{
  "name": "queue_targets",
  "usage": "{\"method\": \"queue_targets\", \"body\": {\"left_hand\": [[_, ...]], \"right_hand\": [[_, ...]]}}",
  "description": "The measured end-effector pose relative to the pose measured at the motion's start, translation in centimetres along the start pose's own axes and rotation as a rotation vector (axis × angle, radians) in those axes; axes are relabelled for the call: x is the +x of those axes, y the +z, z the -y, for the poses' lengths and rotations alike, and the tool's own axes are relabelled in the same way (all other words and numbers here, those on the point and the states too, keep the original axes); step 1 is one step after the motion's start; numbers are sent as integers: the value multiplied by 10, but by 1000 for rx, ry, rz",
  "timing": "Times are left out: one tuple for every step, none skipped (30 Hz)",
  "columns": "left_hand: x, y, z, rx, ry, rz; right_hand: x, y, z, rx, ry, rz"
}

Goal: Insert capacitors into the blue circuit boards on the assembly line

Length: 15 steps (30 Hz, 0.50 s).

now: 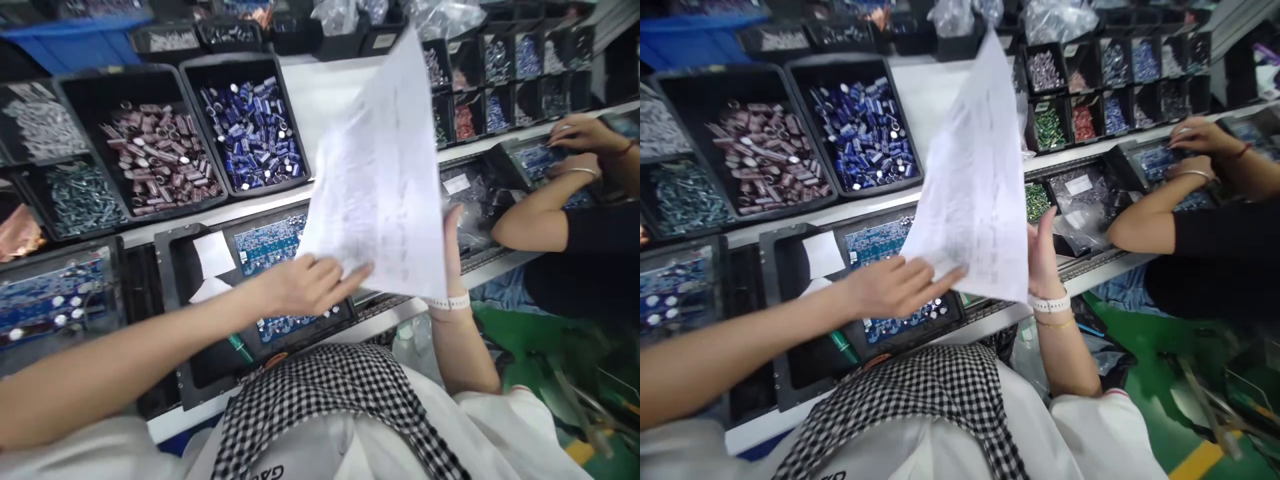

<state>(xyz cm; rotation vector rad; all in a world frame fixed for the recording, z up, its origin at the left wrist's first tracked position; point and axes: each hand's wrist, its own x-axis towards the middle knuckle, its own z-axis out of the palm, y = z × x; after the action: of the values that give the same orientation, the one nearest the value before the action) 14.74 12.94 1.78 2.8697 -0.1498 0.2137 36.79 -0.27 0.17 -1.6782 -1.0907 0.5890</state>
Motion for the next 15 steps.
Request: {"method": "queue_targets", "body": {"left_hand": [[-12, 5, -13, 55, 62, 0], [-23, 8, -25, 118, 114, 1], [-32, 11, -35, 177, 164, -6], [-39, 12, -43, 218, 204, -10], [-46, 12, -50, 228, 227, -16], [-52, 12, -54, 206, 226, -25], [-58, 11, -57, 159, 181, -47], [-64, 10, -57, 107, 78, -90], [-70, 10, -56, 61, -84, -157], [-75, 10, -54, 13, -292, -243], [-80, 12, -50, -54, -508, -342], [-84, 14, -46, -155, -702, -431], [-86, 17, -42, -301, -856, -498], [-86, 21, -38, -481, -960, -536], [-84, 25, -36, -673, -1026, -545]], "right_hand": [[3, 0, 1, 59, 42, 15], [3, 3, 1, 124, 91, 32], [0, 7, 0, 197, 148, 50], [-5, 13, -1, 268, 204, 73], [-11, 18, -3, 329, 253, 102], [-18, 23, -4, 391, 300, 131], [-24, 27, -6, 453, 343, 147], [-30, 28, -7, 511, 379, 158], [-35, 29, -7, 560, 404, 162], [-40, 28, -7, 599, 419, 163], [-43, 26, -7, 628, 430, 162], [-45, 23, -7, 648, 436, 162], [-47, 21, -6, 661, 439, 168], [-48, 19, -6, 672, 437, 175], [-49, 18, -5, 680, 431, 181]]}}
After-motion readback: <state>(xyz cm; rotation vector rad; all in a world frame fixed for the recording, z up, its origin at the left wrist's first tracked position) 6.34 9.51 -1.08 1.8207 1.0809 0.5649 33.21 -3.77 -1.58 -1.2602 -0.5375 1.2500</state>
